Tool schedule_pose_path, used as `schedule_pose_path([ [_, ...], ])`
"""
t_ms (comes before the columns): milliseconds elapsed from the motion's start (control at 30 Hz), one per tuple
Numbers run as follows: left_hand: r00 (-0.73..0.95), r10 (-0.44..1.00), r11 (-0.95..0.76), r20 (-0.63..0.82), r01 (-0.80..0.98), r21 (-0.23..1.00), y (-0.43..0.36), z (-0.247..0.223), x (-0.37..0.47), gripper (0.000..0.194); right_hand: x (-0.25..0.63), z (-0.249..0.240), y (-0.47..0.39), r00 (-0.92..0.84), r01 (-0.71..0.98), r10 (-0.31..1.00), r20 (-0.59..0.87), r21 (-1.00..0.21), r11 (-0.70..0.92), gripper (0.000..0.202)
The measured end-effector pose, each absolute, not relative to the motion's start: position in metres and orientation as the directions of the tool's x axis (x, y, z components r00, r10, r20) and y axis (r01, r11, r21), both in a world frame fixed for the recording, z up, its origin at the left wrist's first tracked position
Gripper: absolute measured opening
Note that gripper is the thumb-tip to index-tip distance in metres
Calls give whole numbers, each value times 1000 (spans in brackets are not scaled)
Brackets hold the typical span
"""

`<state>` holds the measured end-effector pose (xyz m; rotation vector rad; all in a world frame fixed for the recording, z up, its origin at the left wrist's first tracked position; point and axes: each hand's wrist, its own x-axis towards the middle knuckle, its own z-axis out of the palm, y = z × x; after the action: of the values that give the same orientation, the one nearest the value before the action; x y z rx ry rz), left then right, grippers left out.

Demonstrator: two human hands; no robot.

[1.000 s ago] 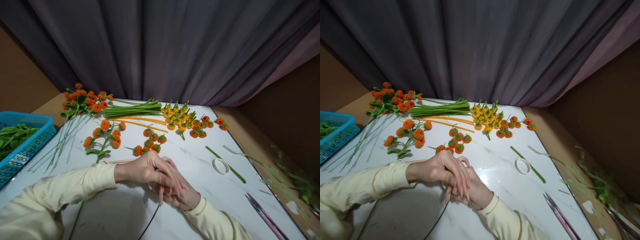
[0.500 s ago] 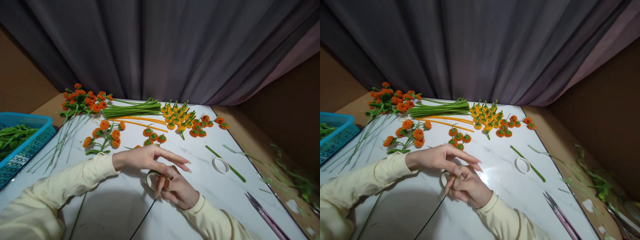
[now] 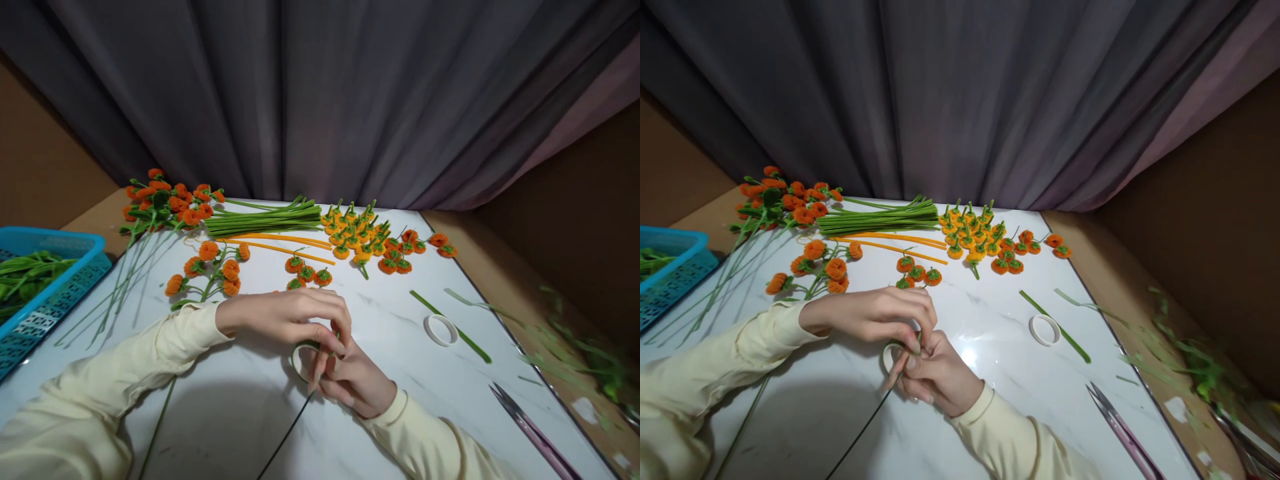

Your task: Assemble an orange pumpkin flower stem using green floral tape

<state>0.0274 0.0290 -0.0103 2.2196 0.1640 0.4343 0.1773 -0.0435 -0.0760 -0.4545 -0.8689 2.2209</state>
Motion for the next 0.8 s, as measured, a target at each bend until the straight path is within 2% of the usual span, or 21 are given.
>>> schedule_pose_path([
  [133, 933, 274, -574, 233, -36, 818, 30, -11, 26, 7, 178, -77, -44, -690, -504, 721, -60, -675, -539, 33],
  [300, 879, 403, -476, 253, -35, 879, 27, -16, 29, 5, 178, -79, -44, -694, -515, 719, -42, -668, -537, 32],
  [533, 831, 547, -208, 101, 18, 978, 20, -23, 33, 11, 177, -81, -44, -707, -550, 707, -4, -625, -554, 26],
  [633, 813, 573, -199, 104, 15, 980, 17, -26, 34, 18, 176, -81, -44, -703, -551, 711, -7, -626, -551, 27],
  [800, 779, 605, -287, 163, 22, 958, 10, -24, 35, 30, 177, -84, -44, -710, -531, 704, -20, -641, -554, 33],
])
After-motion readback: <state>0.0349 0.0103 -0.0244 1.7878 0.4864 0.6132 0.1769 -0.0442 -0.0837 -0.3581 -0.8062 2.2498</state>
